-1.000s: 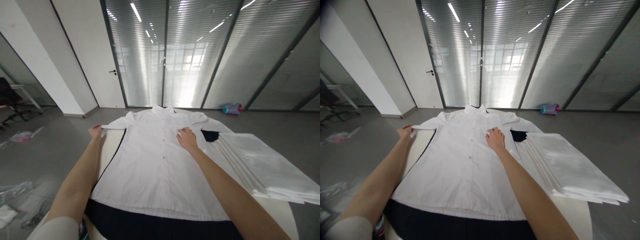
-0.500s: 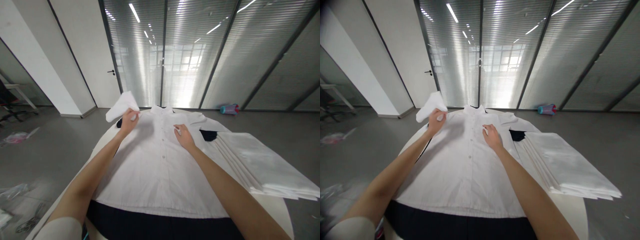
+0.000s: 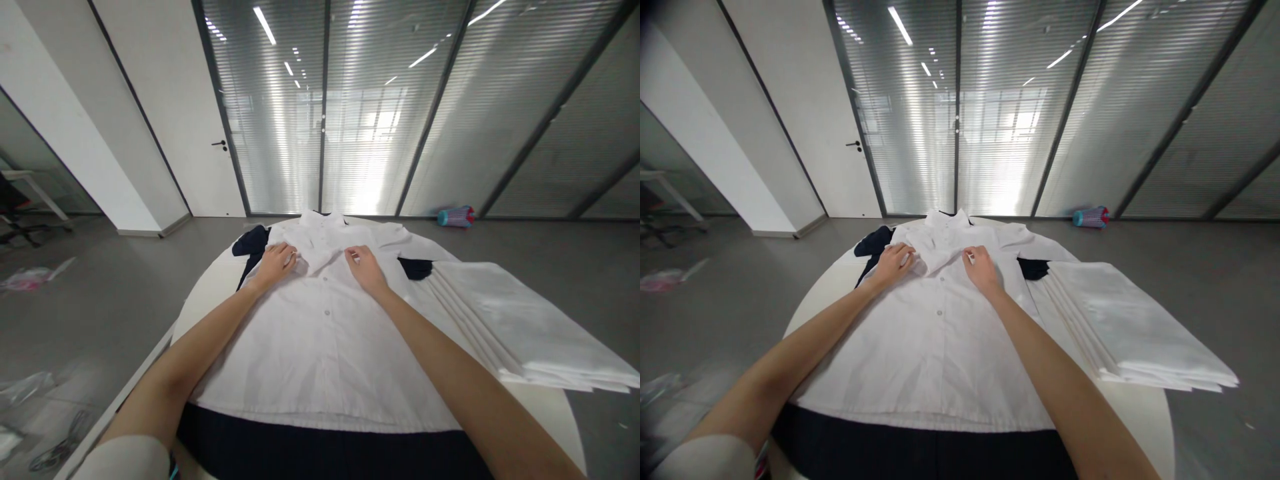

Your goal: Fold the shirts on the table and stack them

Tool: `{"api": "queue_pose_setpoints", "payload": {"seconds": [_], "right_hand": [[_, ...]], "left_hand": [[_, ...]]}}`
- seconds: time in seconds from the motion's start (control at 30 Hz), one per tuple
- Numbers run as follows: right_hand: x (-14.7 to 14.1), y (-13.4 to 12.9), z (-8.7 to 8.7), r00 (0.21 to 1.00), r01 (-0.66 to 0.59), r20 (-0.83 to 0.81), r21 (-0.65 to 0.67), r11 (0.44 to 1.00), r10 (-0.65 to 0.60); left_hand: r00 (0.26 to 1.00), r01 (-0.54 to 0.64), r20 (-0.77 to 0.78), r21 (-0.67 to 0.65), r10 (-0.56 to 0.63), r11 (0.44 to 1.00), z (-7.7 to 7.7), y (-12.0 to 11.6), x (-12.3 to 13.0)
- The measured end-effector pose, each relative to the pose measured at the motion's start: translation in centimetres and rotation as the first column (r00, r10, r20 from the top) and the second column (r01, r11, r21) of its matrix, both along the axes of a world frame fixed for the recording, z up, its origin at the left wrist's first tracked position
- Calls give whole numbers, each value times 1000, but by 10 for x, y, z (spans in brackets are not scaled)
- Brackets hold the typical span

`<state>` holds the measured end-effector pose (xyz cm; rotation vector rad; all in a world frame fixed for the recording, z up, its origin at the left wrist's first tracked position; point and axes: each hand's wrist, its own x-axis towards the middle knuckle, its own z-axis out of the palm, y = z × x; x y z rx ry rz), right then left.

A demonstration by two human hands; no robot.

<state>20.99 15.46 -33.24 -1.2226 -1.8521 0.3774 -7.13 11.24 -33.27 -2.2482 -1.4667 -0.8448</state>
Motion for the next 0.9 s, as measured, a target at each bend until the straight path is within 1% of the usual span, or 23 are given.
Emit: {"api": "queue_pose_setpoints", "payload": {"seconds": [0.07,0.13,0.23,0.3,0.33,0.37,0.4,0.43,0.47,0.5,0.53,0.57,0.6,0.63,0.7,0.77,0.8,0.83,0.87,0.9], "right_hand": [[-19,-1,13,993,-41,110,39,998,36],[-43,-4,25,970,-88,233,54,995,73],[-81,-10,39,891,-130,440,21,991,107],[-102,-11,44,836,-101,541,-20,995,95],[-110,-10,46,823,-67,562,-41,997,79],[-116,-7,49,830,-24,555,-61,998,54],[-121,-3,53,859,21,512,-80,997,23],[-124,2,58,903,61,429,-95,994,-14],[-126,8,65,952,91,302,-105,990,-56],[-128,15,73,986,112,138,-108,988,-96],[-128,21,83,991,121,-49,-102,987,-127],[-128,28,93,961,122,-237,-88,989,-140],[-127,34,105,903,116,-408,-69,991,-134],[-124,39,117,825,103,-553,-49,993,-113],[-113,43,140,652,56,-757,-7,998,-42],[-93,36,155,502,6,-864,33,999,26],[-80,27,157,453,-13,-891,42,999,43],[-66,16,156,422,-28,-906,38,999,46],[-51,1,149,410,-45,-912,14,999,31],[-36,-15,139,418,-75,-908,-30,997,4]], "left_hand": [[997,-66,-31,-34,65,997,-3,4,-4],[992,-120,-32,-47,119,992,-5,6,-6],[985,-173,4,28,173,985,-6,5,-7],[988,-155,4,32,155,987,-5,2,-11],[993,-121,-13,6,121,993,-4,-1,-13],[997,-62,-47,-42,60,997,-3,-5,-16],[995,11,-94,-103,-21,995,-2,-9,-18],[984,86,-139,-168,-110,982,-1,-13,-20],[968,146,-169,-226,-186,963,0,-17,-22],[955,188,-177,-267,-240,945,1,-20,-23],[947,220,-165,-296,-277,929,1,-22,-24],[947,237,-137,-308,-289,921,2,-23,-25],[955,237,-101,-305,-278,922,1,-24,-25],[963,226,-71,-304,-259,925,-1,-23,-25],[983,156,-45,-312,-178,937,-7,-18,-25],[999,23,-15,-320,-29,947,-16,-13,-27],[998,-44,31,-323,58,946,-20,-10,-29],[986,-101,96,-325,139,940,-24,-6,-31],[965,-141,166,-327,203,934,-28,-3,-33],[943,-160,228,-328,242,931,-30,1,-36]]}}
